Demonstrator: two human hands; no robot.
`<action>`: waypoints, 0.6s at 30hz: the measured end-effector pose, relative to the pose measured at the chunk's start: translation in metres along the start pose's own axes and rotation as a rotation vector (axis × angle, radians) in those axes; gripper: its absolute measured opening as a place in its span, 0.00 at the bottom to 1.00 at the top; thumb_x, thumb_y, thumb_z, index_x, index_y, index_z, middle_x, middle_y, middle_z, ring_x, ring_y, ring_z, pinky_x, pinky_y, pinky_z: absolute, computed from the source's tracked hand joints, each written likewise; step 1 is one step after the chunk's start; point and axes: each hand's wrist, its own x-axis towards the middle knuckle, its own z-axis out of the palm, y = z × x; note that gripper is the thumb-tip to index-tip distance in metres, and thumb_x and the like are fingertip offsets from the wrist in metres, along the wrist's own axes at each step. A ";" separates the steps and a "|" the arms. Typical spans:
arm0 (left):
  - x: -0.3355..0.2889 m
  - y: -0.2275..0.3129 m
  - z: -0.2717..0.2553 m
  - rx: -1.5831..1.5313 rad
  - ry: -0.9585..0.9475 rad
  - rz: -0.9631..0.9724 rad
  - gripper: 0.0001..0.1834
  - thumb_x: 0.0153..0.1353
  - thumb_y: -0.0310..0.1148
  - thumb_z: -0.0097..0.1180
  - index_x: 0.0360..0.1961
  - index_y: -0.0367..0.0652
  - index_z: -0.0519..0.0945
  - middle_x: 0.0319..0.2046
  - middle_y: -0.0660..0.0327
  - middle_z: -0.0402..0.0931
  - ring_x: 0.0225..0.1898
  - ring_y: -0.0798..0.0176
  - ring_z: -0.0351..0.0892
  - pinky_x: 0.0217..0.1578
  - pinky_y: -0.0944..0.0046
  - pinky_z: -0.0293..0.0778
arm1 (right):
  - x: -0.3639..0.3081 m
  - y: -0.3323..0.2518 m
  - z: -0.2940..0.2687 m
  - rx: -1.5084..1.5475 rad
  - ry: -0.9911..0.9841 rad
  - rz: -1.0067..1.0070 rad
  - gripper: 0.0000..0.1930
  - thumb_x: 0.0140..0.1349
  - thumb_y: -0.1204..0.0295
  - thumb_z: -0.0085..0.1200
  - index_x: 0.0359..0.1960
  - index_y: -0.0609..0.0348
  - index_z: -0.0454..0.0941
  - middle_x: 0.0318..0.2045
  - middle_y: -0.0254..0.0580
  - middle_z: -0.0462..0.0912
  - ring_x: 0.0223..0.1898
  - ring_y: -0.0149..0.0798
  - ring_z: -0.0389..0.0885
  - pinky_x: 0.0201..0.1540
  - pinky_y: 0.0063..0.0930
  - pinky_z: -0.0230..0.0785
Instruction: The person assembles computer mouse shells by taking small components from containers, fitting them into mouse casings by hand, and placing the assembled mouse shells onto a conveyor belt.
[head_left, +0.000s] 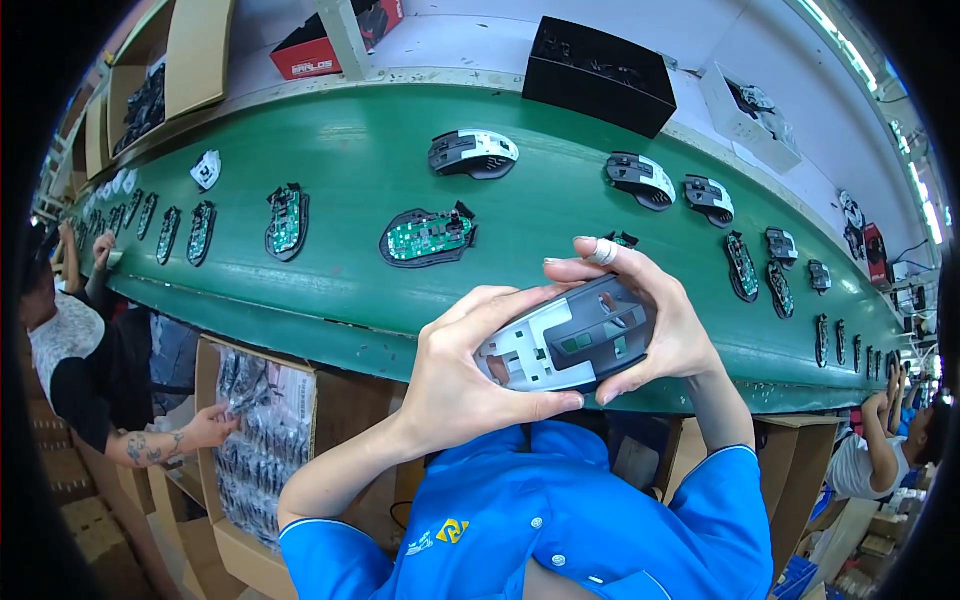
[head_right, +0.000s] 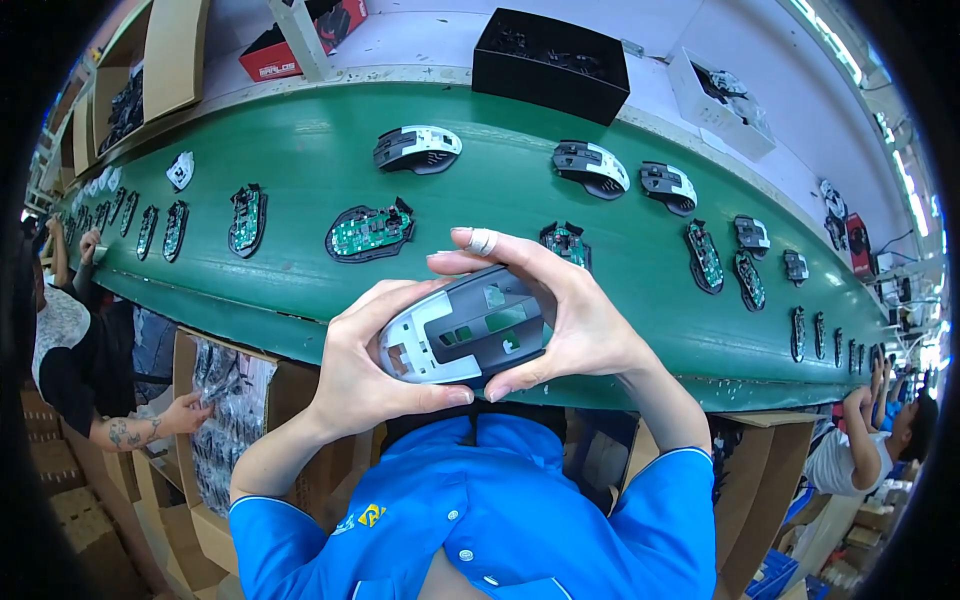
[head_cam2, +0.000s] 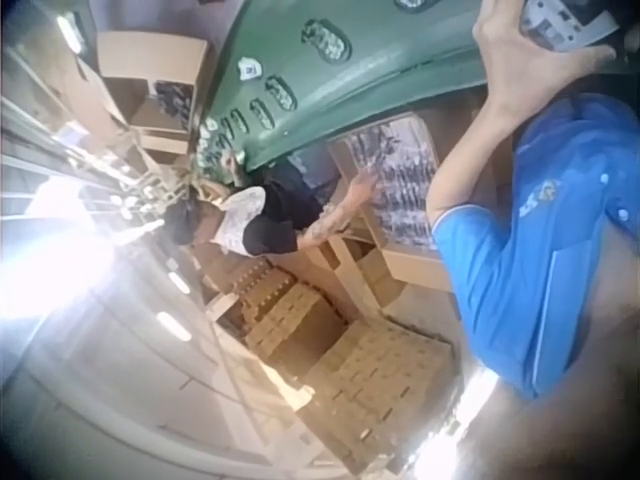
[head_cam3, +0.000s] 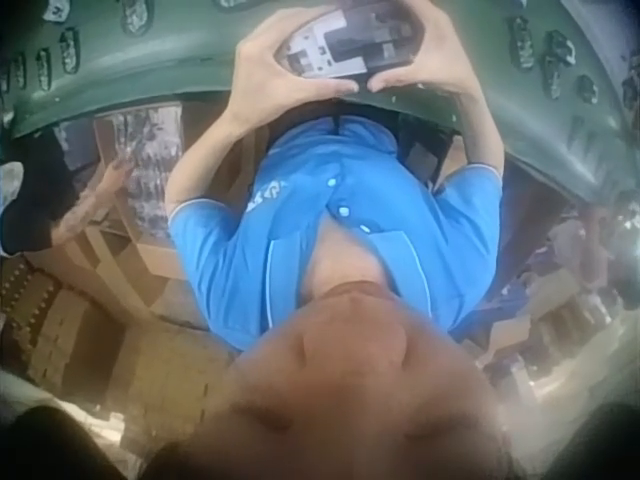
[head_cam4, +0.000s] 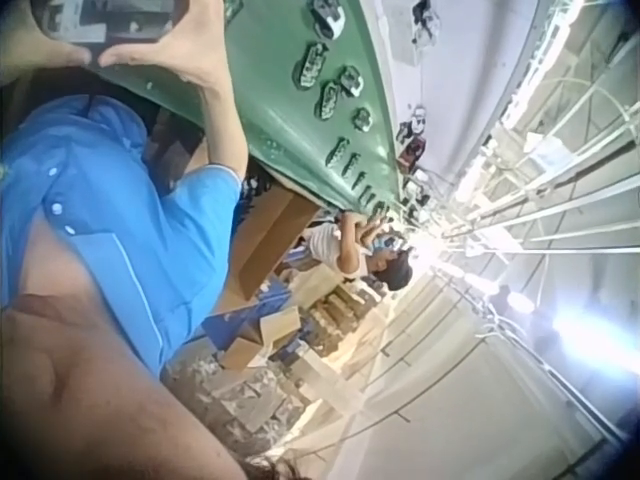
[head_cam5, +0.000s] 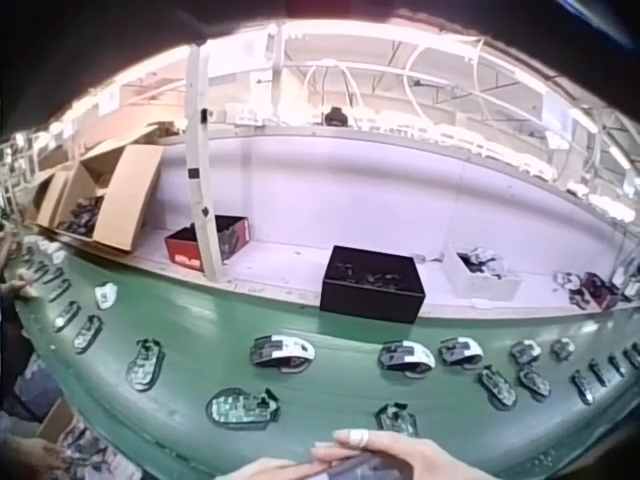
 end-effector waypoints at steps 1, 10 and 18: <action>0.001 -0.002 -0.004 0.004 0.004 0.006 0.39 0.34 0.34 0.75 0.51 0.33 0.74 0.44 0.50 0.74 0.46 0.59 0.76 0.46 0.62 0.74 | 0.004 -0.004 -0.001 -0.047 -0.024 0.050 0.54 0.33 0.65 0.76 0.64 0.63 0.54 0.60 0.53 0.64 0.61 0.47 0.65 0.63 0.41 0.58; -0.005 -0.016 -0.077 -0.933 0.070 -0.502 0.45 0.43 0.42 0.68 0.57 0.26 0.59 0.46 0.46 0.69 0.19 0.64 0.74 0.11 0.73 0.68 | 0.094 0.009 -0.204 -0.909 0.394 0.192 0.15 0.53 0.75 0.57 0.44 0.64 0.78 0.38 0.42 0.83 0.38 0.37 0.82 0.44 0.29 0.74; 0.012 -0.044 -0.072 -0.975 0.065 -0.680 0.47 0.41 0.50 0.69 0.56 0.30 0.62 0.43 0.54 0.69 0.28 0.67 0.69 0.18 0.72 0.65 | 0.161 0.145 -0.331 -1.248 0.371 0.419 0.12 0.46 0.73 0.60 0.35 0.57 0.83 0.31 0.46 0.84 0.36 0.44 0.83 0.42 0.32 0.74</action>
